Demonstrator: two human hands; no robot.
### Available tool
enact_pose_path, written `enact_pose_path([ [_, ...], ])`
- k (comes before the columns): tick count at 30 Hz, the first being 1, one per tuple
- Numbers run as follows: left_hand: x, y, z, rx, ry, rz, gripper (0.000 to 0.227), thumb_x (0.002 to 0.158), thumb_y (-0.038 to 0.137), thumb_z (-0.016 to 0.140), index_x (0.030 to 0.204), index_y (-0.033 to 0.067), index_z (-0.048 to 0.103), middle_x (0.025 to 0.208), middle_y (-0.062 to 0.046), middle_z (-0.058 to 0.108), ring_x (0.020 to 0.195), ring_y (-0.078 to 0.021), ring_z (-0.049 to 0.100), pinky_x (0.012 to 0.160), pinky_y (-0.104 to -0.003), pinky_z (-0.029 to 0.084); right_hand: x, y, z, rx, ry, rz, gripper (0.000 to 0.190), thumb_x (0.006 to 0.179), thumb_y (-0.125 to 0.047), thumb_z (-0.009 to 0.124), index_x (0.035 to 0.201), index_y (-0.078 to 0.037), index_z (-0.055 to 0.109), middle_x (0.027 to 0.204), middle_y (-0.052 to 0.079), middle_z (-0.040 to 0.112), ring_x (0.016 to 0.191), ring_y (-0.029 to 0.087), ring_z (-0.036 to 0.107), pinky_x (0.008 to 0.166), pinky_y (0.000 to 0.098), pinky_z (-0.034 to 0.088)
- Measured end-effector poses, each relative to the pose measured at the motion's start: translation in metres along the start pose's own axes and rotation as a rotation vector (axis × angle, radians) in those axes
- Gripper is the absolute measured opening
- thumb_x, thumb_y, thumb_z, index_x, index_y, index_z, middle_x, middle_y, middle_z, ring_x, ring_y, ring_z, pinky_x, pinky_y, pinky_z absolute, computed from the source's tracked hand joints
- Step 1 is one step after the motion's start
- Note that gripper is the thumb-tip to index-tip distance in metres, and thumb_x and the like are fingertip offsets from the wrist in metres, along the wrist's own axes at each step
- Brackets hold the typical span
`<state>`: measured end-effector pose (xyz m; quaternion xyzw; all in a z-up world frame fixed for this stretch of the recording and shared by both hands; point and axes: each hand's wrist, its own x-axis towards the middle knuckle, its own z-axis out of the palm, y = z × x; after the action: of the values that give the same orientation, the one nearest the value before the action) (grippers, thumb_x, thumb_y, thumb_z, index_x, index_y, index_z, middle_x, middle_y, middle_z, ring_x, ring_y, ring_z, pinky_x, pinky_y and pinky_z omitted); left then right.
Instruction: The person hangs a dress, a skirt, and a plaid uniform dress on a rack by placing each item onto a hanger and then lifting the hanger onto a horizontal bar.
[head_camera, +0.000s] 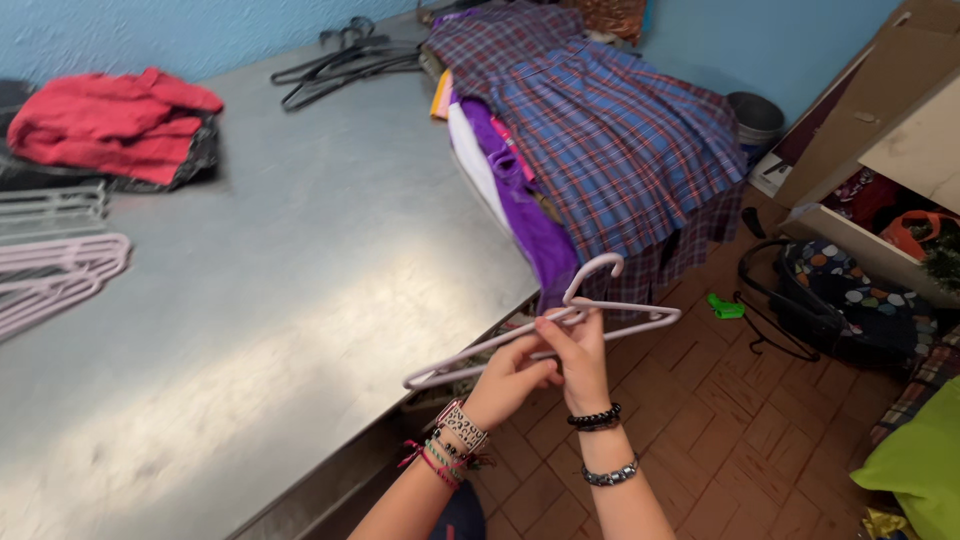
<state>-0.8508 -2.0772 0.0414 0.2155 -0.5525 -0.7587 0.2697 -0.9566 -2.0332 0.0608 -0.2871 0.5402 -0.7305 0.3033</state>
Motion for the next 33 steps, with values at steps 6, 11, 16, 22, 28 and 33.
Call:
enact_pose_path([
  [6,0.045,0.028,0.015,0.069,-0.283,-0.035,0.026,0.096,0.011,0.058,0.117,0.0073,0.073,0.106,-0.009,0.076,0.088,-0.0128,0.074,0.079,-0.023,0.059,0.075,0.004,-0.056,-0.027,0.231,-0.143,0.049,0.084,-0.006,0.078,0.116,-0.018,0.043,0.087,-0.003,0.06,0.072,0.004,0.058,0.06,0.0155,0.05],
  [11,0.134,0.026,0.006,-0.044,-0.267,0.007,0.024,0.098,0.011,0.057,0.115,0.0041,0.071,0.102,-0.011,0.076,0.084,-0.0156,0.075,0.078,-0.025,0.061,0.163,-0.011,-0.113,-0.007,0.328,-0.244,0.05,0.084,-0.003,0.078,0.111,-0.02,0.04,0.081,-0.002,0.059,0.064,0.002,0.056,0.056,0.0131,0.048],
  [16,0.254,0.025,-0.044,-0.076,0.016,0.103,0.024,0.097,0.013,0.058,0.111,-0.0013,0.071,0.091,-0.018,0.076,0.075,-0.0231,0.077,0.071,-0.031,0.063,0.254,-0.042,-0.158,0.025,0.274,-0.3,0.053,0.081,0.004,0.069,0.119,-0.018,0.038,0.079,-0.001,0.051,0.063,0.004,0.055,0.058,0.0122,0.05],
  [22,0.355,0.032,-0.092,0.112,0.319,0.166,0.017,0.098,0.011,0.059,0.108,0.0052,0.071,0.089,-0.009,0.077,0.072,-0.0148,0.074,0.067,-0.023,0.059,0.313,-0.069,-0.187,-0.093,0.042,-0.245,0.053,0.09,-0.002,0.051,0.134,-0.019,0.026,0.085,0.008,0.047,0.068,0.02,0.06,0.064,0.029,0.05],
  [28,0.405,0.038,-0.115,0.357,0.487,0.158,0.013,0.093,0.014,0.067,0.101,0.0105,0.076,0.087,-0.01,0.077,0.075,-0.0163,0.074,0.068,-0.026,0.058,0.378,-0.08,-0.193,-0.018,-0.157,-0.067,0.044,0.109,-0.047,0.031,0.139,-0.016,0.039,0.104,0.028,0.066,0.073,0.027,0.072,0.058,0.0269,0.055],
  [33,0.442,0.04,-0.145,0.745,0.65,0.188,0.016,0.091,0.028,0.071,0.103,0.0182,0.078,0.092,-0.007,0.076,0.093,-0.0271,0.072,0.086,-0.039,0.055,0.456,-0.08,-0.185,-0.221,-0.155,-0.082,0.09,0.1,-0.072,0.013,0.155,-0.005,0.034,0.075,0.019,0.063,0.042,0.012,0.054,0.031,0.0137,0.029],
])
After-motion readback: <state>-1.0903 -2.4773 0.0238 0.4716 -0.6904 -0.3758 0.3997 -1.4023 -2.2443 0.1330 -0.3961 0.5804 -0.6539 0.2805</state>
